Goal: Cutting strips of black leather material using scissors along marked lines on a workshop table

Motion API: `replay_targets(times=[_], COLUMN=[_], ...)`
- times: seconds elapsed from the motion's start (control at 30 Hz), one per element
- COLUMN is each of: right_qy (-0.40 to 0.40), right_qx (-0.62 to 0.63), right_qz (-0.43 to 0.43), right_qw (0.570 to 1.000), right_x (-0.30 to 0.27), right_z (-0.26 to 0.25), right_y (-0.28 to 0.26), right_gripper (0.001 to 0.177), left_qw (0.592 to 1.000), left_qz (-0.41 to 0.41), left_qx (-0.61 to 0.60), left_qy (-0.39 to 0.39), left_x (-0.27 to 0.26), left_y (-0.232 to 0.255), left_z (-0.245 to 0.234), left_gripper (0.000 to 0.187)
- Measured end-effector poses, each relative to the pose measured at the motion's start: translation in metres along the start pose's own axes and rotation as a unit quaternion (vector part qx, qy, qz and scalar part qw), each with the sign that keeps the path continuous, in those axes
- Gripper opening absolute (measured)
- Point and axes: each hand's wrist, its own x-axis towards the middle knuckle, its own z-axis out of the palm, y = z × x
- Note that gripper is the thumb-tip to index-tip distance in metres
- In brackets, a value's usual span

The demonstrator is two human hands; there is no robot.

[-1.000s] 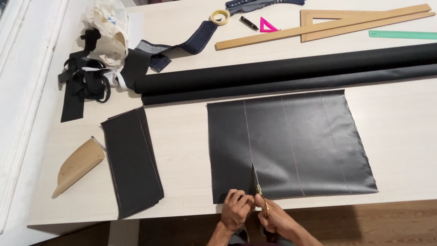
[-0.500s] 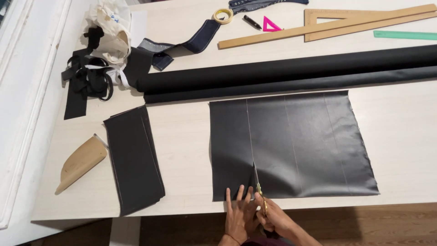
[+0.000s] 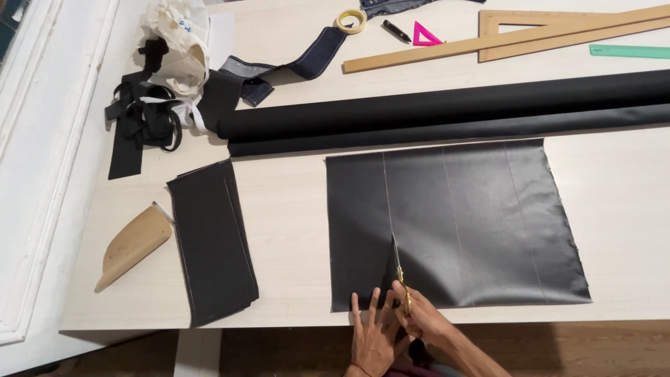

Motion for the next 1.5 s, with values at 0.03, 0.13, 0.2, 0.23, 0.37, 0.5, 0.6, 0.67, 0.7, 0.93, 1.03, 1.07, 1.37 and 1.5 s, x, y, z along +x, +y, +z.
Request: replay_targets(times=[0.03, 0.13, 0.2, 0.23, 0.37, 0.5, 0.6, 0.67, 0.7, 0.93, 1.03, 1.07, 1.37, 1.5], right_qy=[0.000, -0.004, -0.013, -0.014, -0.002, 0.014, 0.035, 0.028, 0.022, 0.011, -0.002, -0.002, -0.007, -0.012], right_qx=[0.000, -0.012, -0.031, -0.033, -0.062, -0.077, -0.094, -0.097, -0.100, -0.115, -0.117, -0.116, -0.125, -0.121], right_qz=[0.001, -0.005, -0.007, -0.006, -0.006, 0.004, 0.017, 0.012, 0.008, -0.021, -0.035, -0.031, -0.044, -0.053], right_qw=[1.000, 1.000, 0.999, 0.999, 0.998, 0.997, 0.995, 0.995, 0.995, 0.993, 0.993, 0.993, 0.991, 0.991], right_x=[0.005, 0.016, 0.015, 0.017, 0.023, 0.025, 0.027, 0.035, 0.038, 0.060, 0.077, 0.080, 0.100, 0.111], right_z=[-0.003, -0.009, -0.006, -0.006, -0.005, 0.000, 0.005, 0.003, 0.002, -0.002, -0.011, -0.013, -0.013, -0.013], right_y=[0.000, -0.006, -0.016, -0.020, -0.035, -0.051, -0.062, -0.066, -0.067, -0.086, -0.088, -0.090, -0.120, -0.131], right_gripper=[0.048, 0.048, 0.053, 0.053, 0.065, 0.071, 0.103, 0.098, 0.094, 0.091, 0.064, 0.063, 0.062, 0.059], left_qw=[1.000, 1.000, 0.997, 0.997, 0.992, 0.991, 0.996, 0.996, 0.996, 0.991, 0.986, 0.986, 0.984, 0.983], left_qz=[0.000, -0.004, 0.000, -0.002, -0.003, -0.009, -0.023, -0.020, -0.017, -0.014, -0.013, -0.015, -0.031, -0.036], left_qx=[0.000, -0.025, -0.083, -0.082, -0.121, -0.132, -0.091, -0.089, -0.090, -0.132, -0.156, -0.159, -0.170, -0.176], left_qy=[-0.001, 0.001, -0.002, -0.002, -0.031, -0.027, -0.005, -0.009, -0.013, -0.036, -0.057, -0.052, -0.038, -0.036], left_x=[0.000, -0.001, -0.006, -0.008, -0.014, -0.019, -0.018, -0.020, -0.022, -0.028, -0.028, -0.027, -0.027, -0.027], left_y=[0.001, 0.002, 0.004, 0.005, 0.009, 0.012, 0.015, 0.014, 0.016, 0.017, 0.018, 0.018, 0.022, 0.022], left_z=[-0.001, 0.002, 0.010, 0.012, 0.018, 0.022, 0.021, 0.028, 0.030, 0.034, 0.032, 0.029, 0.030, 0.030], left_gripper=[0.093, 0.083, 0.082, 0.082, 0.084, 0.084, 0.094, 0.100, 0.106, 0.102, 0.101, 0.099, 0.098, 0.093])
